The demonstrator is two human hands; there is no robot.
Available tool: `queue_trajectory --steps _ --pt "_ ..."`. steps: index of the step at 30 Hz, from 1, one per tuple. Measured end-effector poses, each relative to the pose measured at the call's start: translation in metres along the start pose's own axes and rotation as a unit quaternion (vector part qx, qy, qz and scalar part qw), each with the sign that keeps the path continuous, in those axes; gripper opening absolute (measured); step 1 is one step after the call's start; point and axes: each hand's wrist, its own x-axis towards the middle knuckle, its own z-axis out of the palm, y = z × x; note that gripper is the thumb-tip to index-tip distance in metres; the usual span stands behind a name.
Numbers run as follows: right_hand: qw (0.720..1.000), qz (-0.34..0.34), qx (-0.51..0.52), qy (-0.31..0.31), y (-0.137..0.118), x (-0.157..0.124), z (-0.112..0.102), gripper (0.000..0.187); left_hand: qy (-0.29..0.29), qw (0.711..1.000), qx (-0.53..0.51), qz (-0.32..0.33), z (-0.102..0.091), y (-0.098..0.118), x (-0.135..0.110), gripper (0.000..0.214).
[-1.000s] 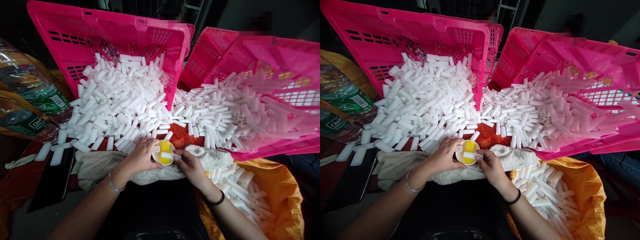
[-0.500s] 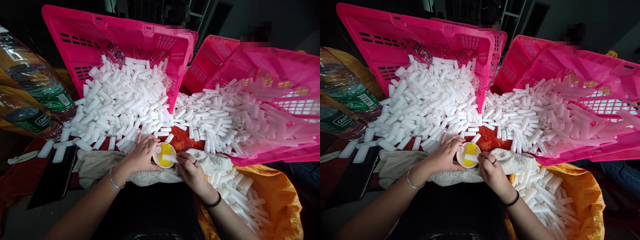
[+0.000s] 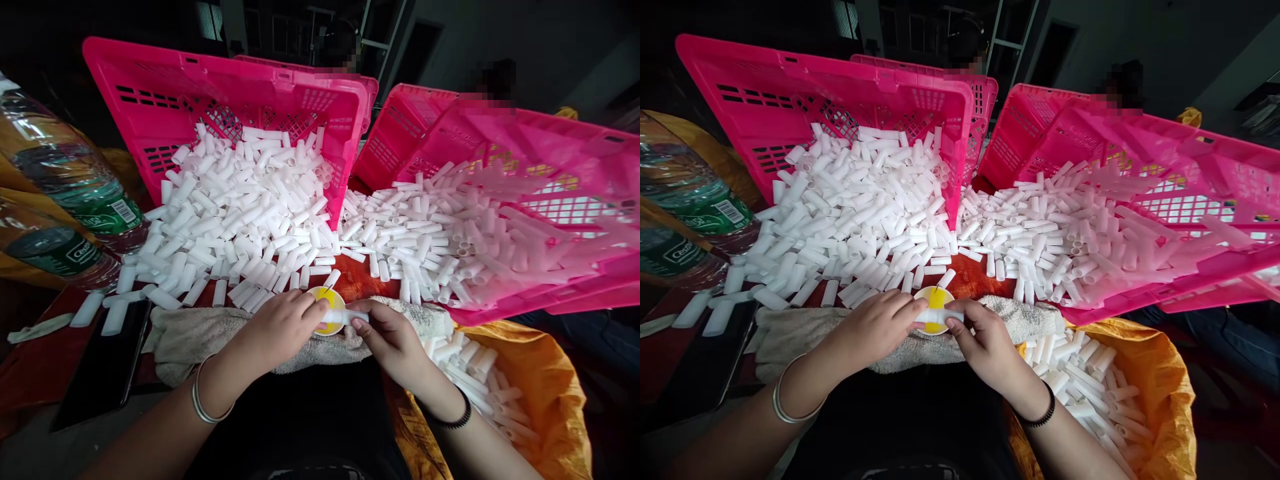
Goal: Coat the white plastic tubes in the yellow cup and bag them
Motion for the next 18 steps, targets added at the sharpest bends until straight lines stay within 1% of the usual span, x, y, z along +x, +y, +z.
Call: queue_trajectory --steps 2,3,4,6,7,8,9,10,12,13,14,15,16,17,18 --pt "0.999 0.004 -0.038 -0.013 -0.009 0.002 -0.001 0.023 -0.007 0.999 -0.033 -0.006 -0.002 0.01 0.0 0.016" --pt "0.998 -0.006 -0.062 -0.008 -0.012 0.003 -0.001 0.028 -0.01 0.998 -0.067 -0.02 -0.004 0.016 0.0 0.016" --pt "0.995 -0.03 -0.092 0.002 -0.014 0.004 -0.001 0.031 -0.017 0.993 -0.111 -0.038 -0.005 0.022 0.0 0.014" --pt "0.981 -0.105 -0.16 0.031 -0.017 0.003 0.003 0.033 -0.043 0.972 -0.214 -0.085 -0.009 0.037 0.0 0.009" --pt "0.971 -0.137 -0.189 0.047 -0.017 0.001 0.006 0.034 -0.058 0.959 -0.254 -0.11 -0.01 0.045 0.0 0.008" --pt "0.964 -0.151 -0.208 0.064 -0.017 -0.001 0.01 0.035 -0.071 0.95 -0.274 -0.132 -0.01 0.054 0.0 0.008" --pt "0.963 -0.142 -0.215 0.076 -0.016 -0.004 0.015 0.036 -0.081 0.947 -0.271 -0.151 -0.01 0.064 -0.001 0.008" --pt "0.967 -0.115 -0.211 0.084 -0.017 -0.009 0.018 0.038 -0.087 0.95 -0.25 -0.162 -0.008 0.073 -0.001 0.007" --pt "0.975 -0.046 -0.202 0.081 -0.018 -0.021 0.018 0.041 -0.087 0.964 -0.201 -0.154 -0.003 0.085 -0.004 0.006" --pt "0.974 -0.024 -0.214 0.073 -0.018 -0.029 0.012 0.042 -0.083 0.969 -0.185 -0.141 -0.001 0.087 -0.006 0.012" --pt "0.967 -0.01 -0.246 0.063 -0.018 -0.038 0.001 0.042 -0.076 0.974 -0.174 -0.127 0.002 0.085 -0.01 0.021" --pt "0.953 -0.005 -0.297 0.057 -0.016 -0.048 -0.014 0.043 -0.068 0.977 -0.161 -0.121 0.004 0.079 -0.014 0.031" --pt "0.932 -0.004 -0.359 0.053 -0.014 -0.057 -0.033 0.043 -0.059 0.98 -0.143 -0.126 0.006 0.068 -0.02 0.041" --pt "0.902 0.0 -0.429 0.054 -0.01 -0.064 -0.053 0.042 -0.053 0.981 -0.119 -0.142 0.007 0.055 -0.026 0.047" --pt "0.873 -0.006 -0.485 0.058 -0.006 -0.069 -0.071 0.04 -0.053 0.98 -0.091 -0.17 0.009 0.038 -0.032 0.045"
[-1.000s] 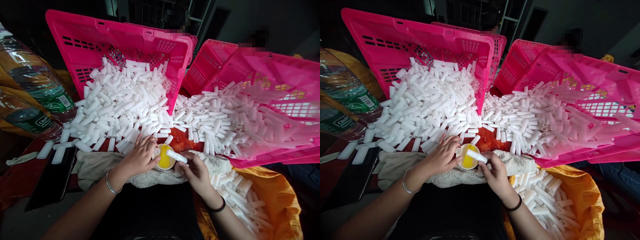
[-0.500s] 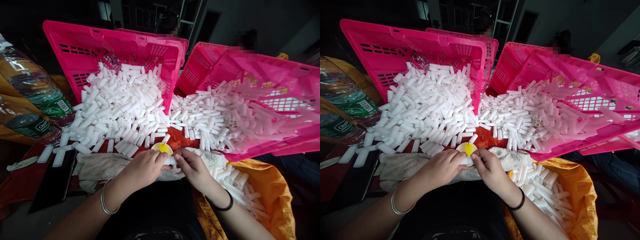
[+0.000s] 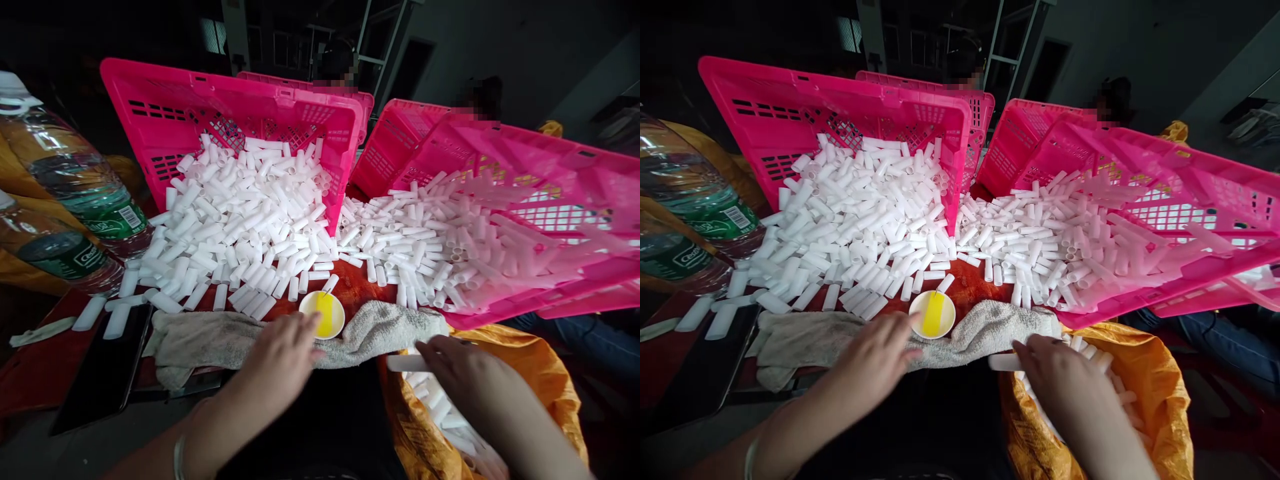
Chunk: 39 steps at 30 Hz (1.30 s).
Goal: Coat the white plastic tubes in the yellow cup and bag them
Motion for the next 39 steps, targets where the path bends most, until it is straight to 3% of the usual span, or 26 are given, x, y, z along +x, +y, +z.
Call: queue_trajectory --steps 3,5,7,9,12,15,20,23,26,28,32,36,39 --pt "0.993 0.038 -0.116 -0.003 0.034 0.019 0.0 0.031 -0.008 0.991 0.071 -0.11 -0.003 -0.05 0.005 0.024" --pt "0.99 0.067 -0.102 -0.069 0.033 0.056 0.017 0.027 -0.04 0.985 0.091 -0.139 -0.003 -0.07 0.012 0.017" --pt "0.976 0.15 -0.097 -0.123 0.021 0.101 0.043 0.032 -0.07 0.981 0.102 -0.148 -0.002 -0.078 0.021 0.013" --pt "0.97 0.186 -0.106 -0.119 0.01 0.14 0.069 0.033 -0.089 0.977 0.104 -0.161 -0.002 -0.077 0.028 0.012" --pt "0.964 0.21 -0.117 -0.11 0.007 0.169 0.097 0.032 -0.09 0.977 0.081 -0.173 -0.004 -0.075 0.029 0.014" --pt "0.966 0.204 -0.121 -0.104 0.012 0.165 0.107 0.028 -0.057 0.985 0.044 -0.16 -0.006 -0.078 0.021 0.013" --pt "0.973 0.193 -0.102 -0.07 0.01 0.122 0.095 0.03 -0.025 0.99 0.04 -0.131 0.0 -0.088 0.011 0.012" --pt "0.99 0.123 0.066 -0.034 0.0 0.09 0.085 0.032 -0.02 0.993 0.055 -0.103 0.004 -0.089 0.017 0.017" --pt "0.965 -0.02 0.261 -0.027 -0.014 0.067 0.084 0.025 -0.045 0.993 0.066 -0.09 0.007 -0.088 0.026 0.015" --pt "0.949 -0.06 0.308 -0.011 -0.023 0.062 0.088 0.026 -0.05 0.993 0.068 -0.085 0.008 -0.085 0.03 0.011" --pt "0.957 -0.062 0.283 0.02 -0.033 0.068 0.105 0.035 0.0 0.998 0.015 -0.061 0.002 -0.076 0.028 0.014" --pt "0.964 -0.106 0.237 0.06 -0.035 0.071 0.119 0.031 0.058 0.987 -0.126 -0.084 -0.01 -0.063 0.012 0.012" --pt "0.96 -0.119 0.246 0.068 -0.034 0.07 0.121 0.026 0.027 0.98 -0.162 -0.114 -0.014 -0.056 -0.005 0.011"
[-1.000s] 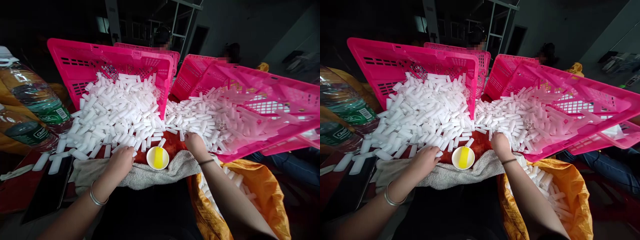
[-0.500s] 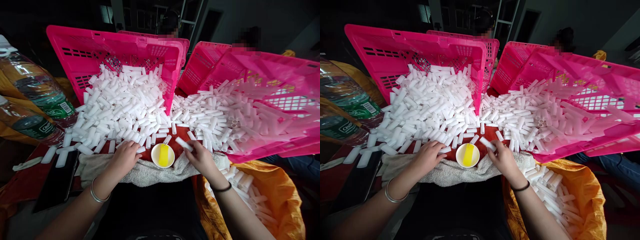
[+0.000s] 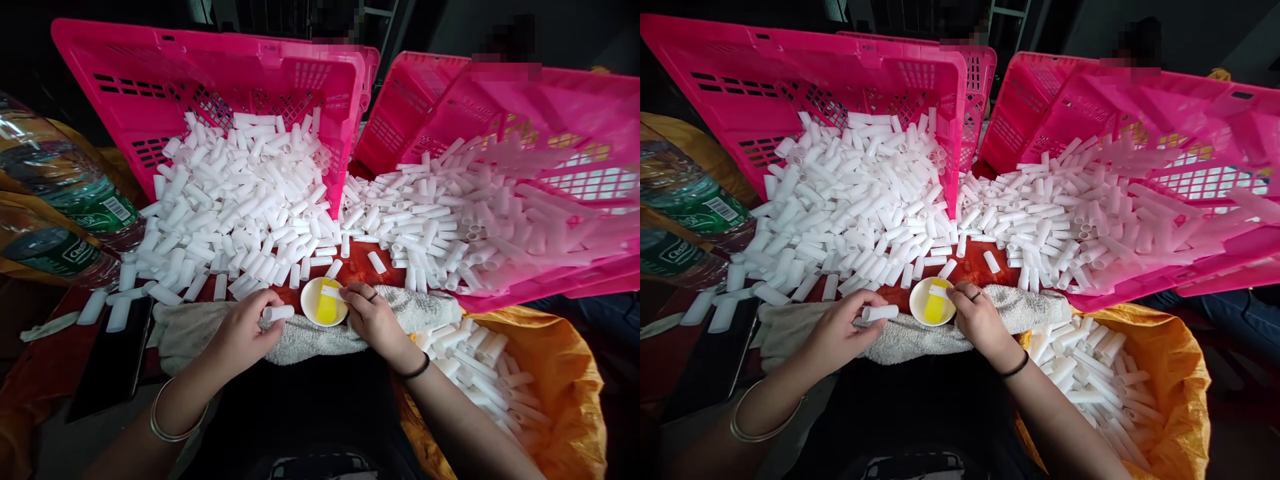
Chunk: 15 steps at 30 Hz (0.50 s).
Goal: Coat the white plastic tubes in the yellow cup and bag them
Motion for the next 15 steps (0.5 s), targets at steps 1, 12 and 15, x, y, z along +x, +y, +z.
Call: queue_trajectory --steps 1,12,15 --pt "1.0 0.008 0.019 -0.005 0.0 0.001 -0.002 0.025 -0.033 0.999 0.027 0.002 0.0 0.0 -0.005 0.009" --pt "0.995 0.029 0.079 -0.045 -0.009 -0.001 -0.011 0.022 -0.094 0.964 0.245 0.033 0.007 0.004 0.004 0.019" --pt "0.988 0.066 0.124 -0.057 -0.011 -0.005 -0.011 0.024 -0.059 0.981 0.155 0.098 0.014 0.004 0.018 0.022"
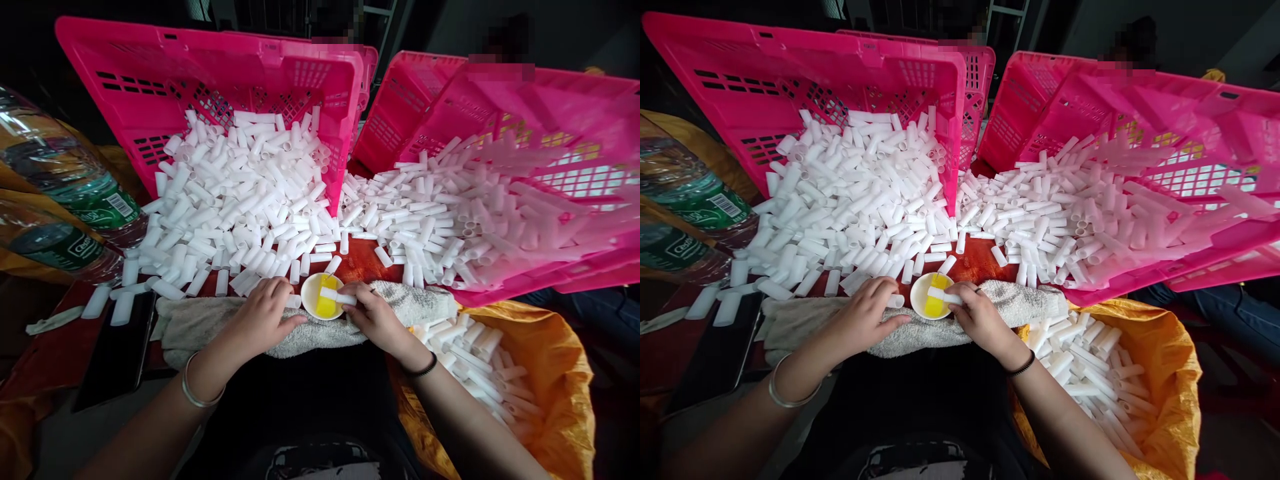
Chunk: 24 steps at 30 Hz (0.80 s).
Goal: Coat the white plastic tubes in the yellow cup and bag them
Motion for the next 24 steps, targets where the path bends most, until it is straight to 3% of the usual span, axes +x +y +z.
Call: queue_trajectory --steps 3,7,9,13,17,22,24 --pt "0.999 0.041 0.001 0.02 -0.002 -0.001 0.002 0.025 0.024 0.996 -0.051 0.066 0.015 -0.005 0.015 0.05" --pt "0.997 -0.067 -0.023 0.021 -0.003 -0.004 0.004 0.017 0.021 0.995 -0.061 0.081 0.035 -0.011 0.028 0.073" --pt "0.999 -0.045 0.019 0.012 -0.003 -0.006 0.005 0.017 0.018 0.995 -0.065 0.069 0.04 -0.012 0.03 0.082" --pt "0.997 0.065 0.05 0.011 -0.006 -0.011 0.006 0.025 0.01 0.995 -0.087 0.054 0.038 -0.012 0.033 0.081" --pt "0.999 -0.021 -0.009 0.027 -0.012 -0.012 0.007 0.017 0.005 0.995 -0.08 0.052 0.035 -0.011 0.034 0.075" --pt "0.997 0.065 0.018 0.021 -0.015 -0.015 0.007 0.018 0.002 0.996 -0.08 0.048 0.033 -0.01 0.035 0.077" --pt "0.998 0.046 -0.006 0.035 -0.015 -0.016 0.008 0.014 0.001 0.996 -0.077 0.043 0.032 -0.009 0.034 0.078"
